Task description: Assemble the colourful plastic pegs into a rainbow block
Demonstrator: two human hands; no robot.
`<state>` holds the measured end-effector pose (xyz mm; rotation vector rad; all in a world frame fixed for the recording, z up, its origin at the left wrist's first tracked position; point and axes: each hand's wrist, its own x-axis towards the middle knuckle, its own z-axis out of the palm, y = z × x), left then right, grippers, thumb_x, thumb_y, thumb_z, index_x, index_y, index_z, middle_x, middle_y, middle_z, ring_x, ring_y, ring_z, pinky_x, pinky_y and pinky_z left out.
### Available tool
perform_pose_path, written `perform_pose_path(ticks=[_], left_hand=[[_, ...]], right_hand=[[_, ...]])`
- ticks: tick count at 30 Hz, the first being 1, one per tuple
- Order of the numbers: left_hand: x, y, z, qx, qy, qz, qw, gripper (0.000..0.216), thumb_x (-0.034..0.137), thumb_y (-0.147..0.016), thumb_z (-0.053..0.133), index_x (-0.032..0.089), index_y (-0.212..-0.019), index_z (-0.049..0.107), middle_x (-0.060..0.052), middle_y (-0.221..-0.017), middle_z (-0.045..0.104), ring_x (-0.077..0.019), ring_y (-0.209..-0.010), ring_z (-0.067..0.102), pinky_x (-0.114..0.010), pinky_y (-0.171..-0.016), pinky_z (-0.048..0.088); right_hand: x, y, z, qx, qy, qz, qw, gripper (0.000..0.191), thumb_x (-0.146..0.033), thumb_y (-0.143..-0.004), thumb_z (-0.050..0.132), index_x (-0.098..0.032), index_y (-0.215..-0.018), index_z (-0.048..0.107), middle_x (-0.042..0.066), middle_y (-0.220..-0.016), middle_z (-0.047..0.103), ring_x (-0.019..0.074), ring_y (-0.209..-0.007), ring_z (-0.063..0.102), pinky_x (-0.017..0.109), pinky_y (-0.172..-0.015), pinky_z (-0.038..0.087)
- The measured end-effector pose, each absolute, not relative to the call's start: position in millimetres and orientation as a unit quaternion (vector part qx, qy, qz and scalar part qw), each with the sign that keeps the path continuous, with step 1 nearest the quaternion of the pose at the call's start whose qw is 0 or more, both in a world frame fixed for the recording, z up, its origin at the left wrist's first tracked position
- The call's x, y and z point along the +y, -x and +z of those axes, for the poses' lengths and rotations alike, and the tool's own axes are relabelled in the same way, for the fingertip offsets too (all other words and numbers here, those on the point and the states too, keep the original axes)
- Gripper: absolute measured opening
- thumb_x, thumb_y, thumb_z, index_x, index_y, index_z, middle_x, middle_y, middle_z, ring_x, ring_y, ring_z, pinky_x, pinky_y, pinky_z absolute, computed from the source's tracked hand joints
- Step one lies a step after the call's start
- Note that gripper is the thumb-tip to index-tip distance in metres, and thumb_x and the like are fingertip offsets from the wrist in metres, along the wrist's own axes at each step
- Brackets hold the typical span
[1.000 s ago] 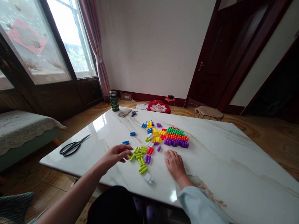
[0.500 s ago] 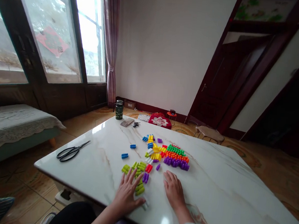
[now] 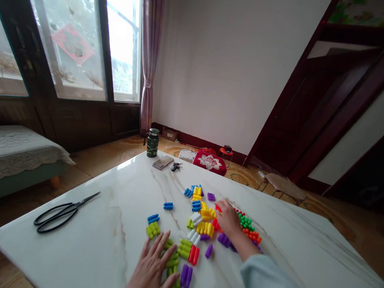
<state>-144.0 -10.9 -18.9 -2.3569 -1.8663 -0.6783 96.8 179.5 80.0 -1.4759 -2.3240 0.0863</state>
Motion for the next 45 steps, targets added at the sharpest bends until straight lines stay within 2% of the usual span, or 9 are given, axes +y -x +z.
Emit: perform_pose_path(ticks=[3,7,12,17,21,26,32,40,45], left_hand=[[-7,149,-23,-0.586,0.773,-0.218,0.106,0.058,0.060,-0.086,0.050,0.035,-0.138,0.049,-0.009,-0.150,0.040,-0.0327,-0.128,0.049,-0.051,-0.103,0.040],[0,155,-30,-0.560,0.783,-0.188,0.197,0.061,0.064,-0.084,0.050,0.035,-0.138,0.049,-0.009,-0.143,0.050,-0.0286,-0.123,0.054,-0.043,-0.096,0.047],[4,158,-40,-0.549,0.778,-0.167,0.256,0.048,0.048,-0.091,0.050,0.038,-0.137,0.049,-0.006,-0.137,0.056,-0.0237,-0.119,0.057,-0.037,-0.092,0.048],[4,158,-39,-0.547,0.776,-0.163,0.268,0.047,0.046,-0.092,0.048,0.039,-0.138,0.047,-0.005,-0.136,0.057,-0.0229,-0.117,0.058,-0.036,-0.091,0.048],[7,159,-40,-0.540,0.772,-0.162,0.294,0.049,0.050,-0.091,0.048,0.038,-0.138,0.047,-0.006,-0.133,0.060,-0.0229,-0.116,0.059,-0.036,-0.089,0.049],[8,159,-44,-0.537,0.764,-0.167,0.317,0.049,0.049,-0.090,0.051,0.037,-0.137,0.049,-0.006,-0.133,0.060,-0.0231,-0.116,0.058,-0.035,-0.089,0.047],[8,159,-50,-0.546,0.764,-0.176,0.294,0.045,0.042,-0.090,0.051,0.041,-0.136,0.049,-0.003,-0.134,0.059,-0.0208,-0.117,0.057,-0.033,-0.093,0.044],[11,157,-49,-0.543,0.755,-0.208,0.302,0.041,0.042,-0.090,0.051,0.039,-0.131,0.054,-0.003,-0.133,0.060,-0.0205,-0.116,0.057,-0.033,-0.104,0.034],[8,153,-45,-0.558,0.747,-0.224,0.283,0.042,0.047,-0.089,0.051,0.039,-0.130,0.054,-0.003,-0.134,0.059,-0.0219,-0.116,0.057,-0.035,-0.107,0.032]], right_hand=[[247,-79,72,-0.787,0.593,0.067,0.157,0.049,-0.007,-0.077,0.050,-0.020,-0.123,0.063,0.007,-0.129,0.058,0.0186,-0.118,0.052,0.025,-0.101,0.036],[294,-59,55,-0.742,0.647,0.090,0.150,0.041,-0.015,-0.079,0.052,-0.022,-0.116,0.067,0.008,-0.125,0.060,0.0227,-0.117,0.053,0.029,-0.096,0.041],[301,-38,39,-0.700,0.690,0.121,0.138,0.030,-0.036,-0.076,0.060,-0.029,-0.103,0.071,0.008,-0.117,0.063,0.0309,-0.113,0.054,0.039,-0.086,0.045],[294,-26,37,-0.701,0.687,0.138,0.129,0.041,-0.053,-0.072,0.063,-0.033,-0.108,0.069,0.008,-0.124,0.058,0.0337,-0.117,0.049,0.044,-0.088,0.042],[291,-19,42,-0.695,0.694,0.142,0.118,0.043,-0.048,-0.071,0.064,-0.033,-0.111,0.068,0.009,-0.125,0.056,0.0343,-0.117,0.048,0.047,-0.089,0.042],[284,-2,43,-0.677,0.717,0.122,0.113,0.047,-0.050,-0.070,0.065,-0.025,-0.109,0.067,0.015,-0.121,0.054,0.0368,-0.118,0.047,0.050,-0.089,0.043],[279,6,36,-0.665,0.730,0.095,0.125,0.030,-0.029,-0.082,0.053,-0.021,-0.109,0.066,0.016,-0.120,0.053,0.0326,-0.115,0.050,0.041,-0.082,0.047],[281,-10,29,-0.679,0.717,0.083,0.138,0.026,-0.030,-0.079,0.061,-0.016,-0.100,0.067,0.014,-0.112,0.062,0.0254,-0.102,0.062,0.030,-0.082,0.047],[282,-17,26,-0.687,0.706,0.087,0.146,0.033,-0.034,-0.073,0.066,-0.013,-0.099,0.068,0.015,-0.107,0.067,0.0252,-0.100,0.064,0.027,-0.080,0.046]])
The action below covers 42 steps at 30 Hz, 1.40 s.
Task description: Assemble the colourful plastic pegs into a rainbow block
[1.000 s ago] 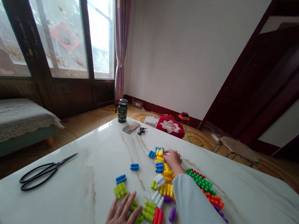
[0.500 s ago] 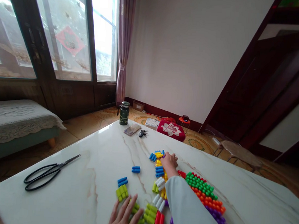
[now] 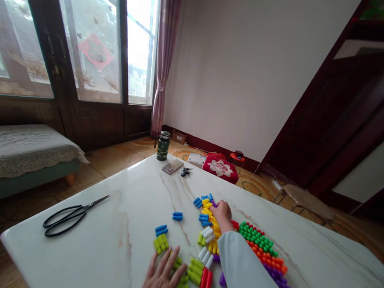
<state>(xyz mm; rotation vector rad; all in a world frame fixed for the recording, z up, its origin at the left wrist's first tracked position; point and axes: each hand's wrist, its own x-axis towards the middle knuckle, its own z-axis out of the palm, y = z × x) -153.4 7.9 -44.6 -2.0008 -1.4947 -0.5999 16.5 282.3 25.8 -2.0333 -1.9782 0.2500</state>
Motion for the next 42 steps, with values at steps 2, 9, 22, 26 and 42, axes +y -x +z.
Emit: perform_pose_path(ticks=[2,9,22,26,42], left_hand=[[7,153,-44,-0.559,0.752,-0.224,0.267,0.046,0.054,-0.087,0.052,0.039,-0.131,0.054,-0.004,-0.136,0.058,-0.0229,-0.117,0.057,-0.036,-0.106,0.033],[-2,148,-27,-0.576,0.765,-0.240,0.161,0.060,0.065,-0.081,0.053,0.035,-0.132,0.055,-0.008,-0.143,0.050,-0.0294,-0.123,0.053,-0.044,-0.104,0.038],[-14,133,-2,-0.631,0.737,-0.244,-0.008,0.053,0.052,-0.085,0.054,0.026,-0.131,0.058,-0.011,-0.151,0.038,-0.0349,-0.136,0.036,-0.057,-0.113,0.020],[-15,130,4,-0.637,0.731,-0.243,-0.031,0.052,0.052,-0.088,0.050,0.024,-0.130,0.058,-0.012,-0.150,0.039,-0.0348,-0.137,0.034,-0.058,-0.114,0.017],[-13,132,0,-0.634,0.734,-0.244,-0.013,0.050,0.050,-0.087,0.052,0.025,-0.129,0.059,-0.011,-0.149,0.041,-0.0344,-0.135,0.037,-0.057,-0.113,0.021]], right_hand=[[281,-20,27,-0.687,0.704,0.095,0.150,0.034,-0.036,-0.072,0.067,-0.012,-0.095,0.069,0.016,-0.103,0.069,0.0257,-0.097,0.066,0.027,-0.076,0.047],[264,-35,60,-0.682,0.693,0.130,0.191,0.025,-0.039,-0.070,0.064,-0.015,-0.077,0.071,0.012,-0.082,0.073,0.0258,-0.082,0.068,0.027,-0.061,0.045],[80,-107,42,-0.712,0.601,0.256,0.257,0.016,-0.033,-0.067,0.065,-0.018,-0.074,0.064,0.003,-0.075,0.069,0.0188,-0.071,0.063,0.027,-0.069,0.048],[35,-123,21,-0.721,0.629,0.163,0.240,0.010,-0.028,-0.071,0.064,-0.019,-0.075,0.062,0.005,-0.082,0.065,0.0201,-0.078,0.062,0.030,-0.077,0.049],[50,-60,35,-0.768,0.621,0.064,0.143,0.060,-0.012,-0.073,0.056,-0.024,-0.132,0.055,0.006,-0.142,0.048,0.0272,-0.124,0.042,0.034,-0.099,0.040]])
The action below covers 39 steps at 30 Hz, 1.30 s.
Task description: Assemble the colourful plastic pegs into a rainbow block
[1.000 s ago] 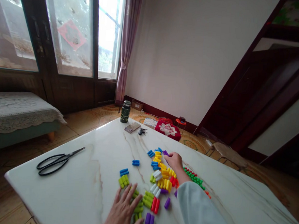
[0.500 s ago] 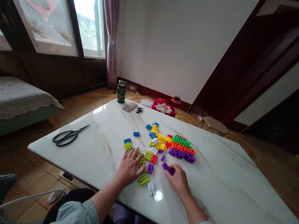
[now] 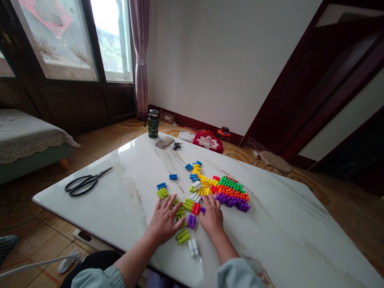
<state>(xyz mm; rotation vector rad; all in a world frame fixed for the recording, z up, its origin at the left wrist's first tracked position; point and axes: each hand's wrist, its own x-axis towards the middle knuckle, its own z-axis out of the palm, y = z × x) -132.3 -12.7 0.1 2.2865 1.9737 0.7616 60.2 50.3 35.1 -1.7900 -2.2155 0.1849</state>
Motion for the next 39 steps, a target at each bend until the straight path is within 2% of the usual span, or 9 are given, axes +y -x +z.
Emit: perform_pose_path(ticks=[10,14,17,20,24,29,34,36,39], left_hand=[[-14,131,4,0.639,-0.731,0.240,0.019,0.050,0.050,-0.087,0.052,0.025,-0.129,0.059,-0.010,-0.149,0.041,-0.0338,-0.136,0.036,-0.056,-0.114,0.019],[-14,131,5,0.638,-0.732,0.240,0.021,0.051,0.052,-0.087,0.050,0.025,-0.129,0.059,-0.011,-0.150,0.040,-0.0341,-0.136,0.036,-0.056,-0.114,0.021],[-14,131,5,0.639,-0.733,0.235,0.020,0.051,0.053,-0.088,0.048,0.025,-0.129,0.059,-0.011,-0.150,0.040,-0.0340,-0.136,0.035,-0.057,-0.113,0.020],[-14,131,4,0.640,-0.732,0.234,0.016,0.051,0.053,-0.088,0.048,0.024,-0.129,0.059,-0.011,-0.150,0.040,-0.0346,-0.136,0.036,-0.057,-0.113,0.020],[-14,131,3,0.639,-0.733,0.231,0.015,0.051,0.052,-0.088,0.048,0.024,-0.130,0.058,-0.011,-0.150,0.040,-0.0348,-0.136,0.036,-0.057,-0.113,0.020],[-15,131,4,0.641,-0.734,0.224,0.010,0.051,0.052,-0.089,0.046,0.024,-0.131,0.057,-0.012,-0.150,0.040,-0.0338,-0.137,0.035,-0.057,-0.113,0.020],[-14,131,4,0.640,-0.736,0.218,0.008,0.050,0.052,-0.089,0.047,0.025,-0.130,0.057,-0.012,-0.150,0.040,-0.0331,-0.136,0.036,-0.057,-0.113,0.021],[-13,131,3,0.640,-0.737,0.218,0.008,0.050,0.052,-0.089,0.047,0.026,-0.130,0.057,-0.011,-0.149,0.040,-0.0332,-0.136,0.037,-0.056,-0.113,0.022],[-12,132,2,0.640,-0.737,0.216,0.003,0.049,0.052,-0.089,0.047,0.027,-0.130,0.057,-0.010,-0.150,0.041,-0.0330,-0.137,0.036,-0.056,-0.113,0.023]], right_hand=[[51,-67,35,-0.751,0.642,0.048,0.148,0.039,-0.016,-0.077,0.056,-0.024,-0.114,0.064,0.005,-0.113,0.064,0.0239,-0.109,0.050,0.030,-0.087,0.040],[34,-74,37,-0.761,0.617,0.049,0.195,0.024,-0.015,-0.080,0.054,-0.024,-0.096,0.069,0.004,-0.107,0.066,0.0224,-0.108,0.051,0.030,-0.091,0.039],[17,-71,37,-0.780,0.577,0.082,0.227,0.015,-0.024,-0.084,0.055,-0.024,-0.091,0.069,0.004,-0.103,0.067,0.0213,-0.104,0.055,0.029,-0.091,0.041],[4,-62,35,-0.785,0.571,0.133,0.201,0.022,-0.035,-0.083,0.059,-0.026,-0.102,0.067,0.004,-0.102,0.067,0.0208,-0.094,0.061,0.029,-0.081,0.045],[-2,-48,32,-0.794,0.573,0.123,0.164,0.038,-0.030,-0.082,0.060,-0.029,-0.119,0.061,0.005,-0.114,0.064,0.0212,-0.096,0.063,0.028,-0.080,0.045],[1,-39,34,-0.785,0.587,0.108,0.162,0.039,-0.014,-0.074,0.057,-0.025,-0.111,0.062,0.006,-0.110,0.062,0.0205,-0.094,0.062,0.029,-0.084,0.044],[7,-55,26,-0.753,0.571,0.125,0.301,0.025,-0.011,-0.073,0.053,-0.021,-0.094,0.062,0.005,-0.094,0.065,0.0185,-0.084,0.061,0.029,-0.080,0.047],[9,-70,21,-0.709,0.564,0.157,0.394,0.017,-0.015,-0.077,0.051,-0.020,-0.089,0.061,0.004,-0.086,0.064,0.0166,-0.076,0.060,0.028,-0.075,0.049],[10,-95,15,-0.633,0.564,0.183,0.499,0.013,-0.024,-0.082,0.050,-0.019,-0.087,0.060,0.005,-0.083,0.064,0.0166,-0.074,0.060,0.027,-0.068,0.051]])
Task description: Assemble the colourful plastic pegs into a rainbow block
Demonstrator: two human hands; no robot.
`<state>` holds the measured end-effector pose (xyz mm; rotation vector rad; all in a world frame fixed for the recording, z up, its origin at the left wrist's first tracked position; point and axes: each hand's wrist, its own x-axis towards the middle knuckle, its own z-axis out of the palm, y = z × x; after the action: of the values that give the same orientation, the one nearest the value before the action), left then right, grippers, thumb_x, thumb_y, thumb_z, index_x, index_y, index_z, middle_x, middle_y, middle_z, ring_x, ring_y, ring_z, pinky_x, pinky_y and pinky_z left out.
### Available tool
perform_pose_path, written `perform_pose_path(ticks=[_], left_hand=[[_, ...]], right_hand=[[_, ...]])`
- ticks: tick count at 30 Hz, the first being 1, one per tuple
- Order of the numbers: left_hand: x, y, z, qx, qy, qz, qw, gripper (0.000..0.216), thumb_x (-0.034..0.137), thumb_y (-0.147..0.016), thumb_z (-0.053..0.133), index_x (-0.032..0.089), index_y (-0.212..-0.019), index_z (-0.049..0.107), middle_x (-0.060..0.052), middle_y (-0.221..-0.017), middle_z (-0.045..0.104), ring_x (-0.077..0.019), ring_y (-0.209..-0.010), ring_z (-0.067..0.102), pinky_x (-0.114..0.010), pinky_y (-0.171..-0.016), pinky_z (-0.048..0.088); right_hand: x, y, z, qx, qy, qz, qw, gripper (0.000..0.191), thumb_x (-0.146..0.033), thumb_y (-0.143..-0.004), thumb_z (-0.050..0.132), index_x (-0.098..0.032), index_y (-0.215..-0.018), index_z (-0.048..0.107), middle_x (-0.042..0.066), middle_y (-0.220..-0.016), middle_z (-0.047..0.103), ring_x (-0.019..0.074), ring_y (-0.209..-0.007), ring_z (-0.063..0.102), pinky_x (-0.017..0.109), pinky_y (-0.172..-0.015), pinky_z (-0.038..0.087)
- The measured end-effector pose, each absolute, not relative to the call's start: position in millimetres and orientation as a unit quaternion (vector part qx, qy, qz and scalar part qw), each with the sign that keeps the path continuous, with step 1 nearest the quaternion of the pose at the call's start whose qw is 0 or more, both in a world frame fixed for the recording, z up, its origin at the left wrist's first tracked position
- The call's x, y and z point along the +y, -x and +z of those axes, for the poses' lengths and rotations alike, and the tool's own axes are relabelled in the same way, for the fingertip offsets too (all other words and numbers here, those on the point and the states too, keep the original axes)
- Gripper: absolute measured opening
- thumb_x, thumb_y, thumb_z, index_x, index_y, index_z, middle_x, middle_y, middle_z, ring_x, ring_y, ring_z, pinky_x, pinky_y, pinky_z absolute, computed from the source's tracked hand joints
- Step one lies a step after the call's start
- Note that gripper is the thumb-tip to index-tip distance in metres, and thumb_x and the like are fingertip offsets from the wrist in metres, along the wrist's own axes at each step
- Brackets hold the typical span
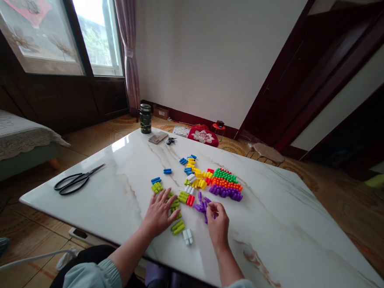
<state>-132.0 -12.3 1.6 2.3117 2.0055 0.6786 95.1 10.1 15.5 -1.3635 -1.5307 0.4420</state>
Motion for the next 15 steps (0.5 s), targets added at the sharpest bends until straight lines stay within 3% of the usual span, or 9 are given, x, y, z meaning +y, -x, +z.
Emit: perform_pose_path(ticks=[4,7,10,15], left_hand=[[-11,133,-1,0.638,-0.739,0.219,-0.006,0.049,0.052,-0.089,0.047,0.027,-0.130,0.058,-0.009,-0.150,0.041,-0.0327,-0.137,0.036,-0.055,-0.113,0.023],[-10,133,-2,0.635,-0.742,0.215,-0.009,0.050,0.052,-0.089,0.045,0.026,-0.130,0.058,-0.010,-0.149,0.041,-0.0324,-0.137,0.036,-0.055,-0.113,0.023],[-11,133,-2,0.636,-0.742,0.212,-0.009,0.050,0.053,-0.090,0.044,0.026,-0.130,0.058,-0.010,-0.149,0.041,-0.0326,-0.137,0.037,-0.056,-0.113,0.023],[-11,133,-2,0.637,-0.742,0.211,-0.010,0.050,0.053,-0.090,0.043,0.026,-0.130,0.057,-0.010,-0.149,0.041,-0.0328,-0.136,0.037,-0.056,-0.113,0.023]], right_hand=[[8,-121,17,-0.623,0.577,0.163,0.502,0.016,-0.030,-0.082,0.052,-0.019,-0.084,0.063,0.006,-0.088,0.064,0.0178,-0.077,0.060,0.027,-0.063,0.050],[3,-128,17,-0.666,0.585,0.130,0.443,0.016,-0.032,-0.082,0.056,-0.019,-0.084,0.066,0.007,-0.092,0.064,0.0199,-0.084,0.061,0.032,-0.076,0.051],[-4,-126,14,-0.696,0.606,0.095,0.375,0.023,-0.032,-0.078,0.064,-0.020,-0.098,0.068,0.008,-0.102,0.065,0.0242,-0.098,0.059,0.036,-0.088,0.048],[-10,-120,8,-0.715,0.633,0.069,0.291,0.052,-0.023,-0.072,0.071,-0.023,-0.123,0.061,0.007,-0.115,0.063,0.0264,-0.103,0.058,0.037,-0.089,0.049]])
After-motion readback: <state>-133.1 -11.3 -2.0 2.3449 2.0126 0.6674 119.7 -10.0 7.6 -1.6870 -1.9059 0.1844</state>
